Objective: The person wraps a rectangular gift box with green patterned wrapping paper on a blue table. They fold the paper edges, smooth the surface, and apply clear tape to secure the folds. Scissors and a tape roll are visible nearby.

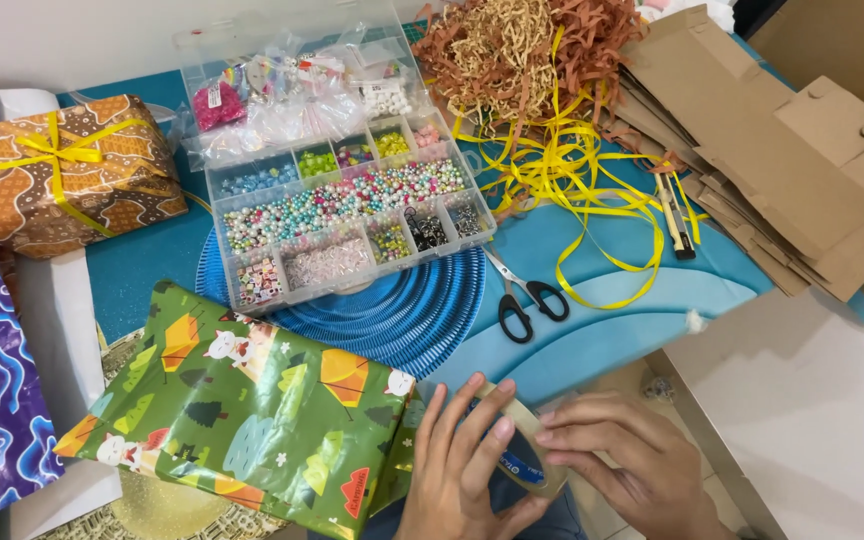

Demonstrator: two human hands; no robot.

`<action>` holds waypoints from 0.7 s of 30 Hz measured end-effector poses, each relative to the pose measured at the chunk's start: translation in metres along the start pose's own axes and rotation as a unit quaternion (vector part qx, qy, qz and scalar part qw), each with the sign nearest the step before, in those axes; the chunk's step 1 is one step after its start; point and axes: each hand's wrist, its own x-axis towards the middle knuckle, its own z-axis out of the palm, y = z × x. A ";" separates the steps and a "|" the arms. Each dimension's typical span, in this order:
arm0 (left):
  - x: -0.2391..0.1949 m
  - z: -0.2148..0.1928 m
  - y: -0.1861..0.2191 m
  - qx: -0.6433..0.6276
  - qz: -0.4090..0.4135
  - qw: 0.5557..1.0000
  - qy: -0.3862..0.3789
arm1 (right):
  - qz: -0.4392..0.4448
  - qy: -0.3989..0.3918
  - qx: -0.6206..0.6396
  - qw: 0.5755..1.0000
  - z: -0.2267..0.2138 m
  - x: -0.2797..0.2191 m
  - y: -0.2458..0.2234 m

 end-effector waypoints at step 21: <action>0.022 -0.025 0.002 -0.157 -0.155 0.921 -0.320 | -0.030 0.001 -0.092 0.995 0.010 -0.017 0.008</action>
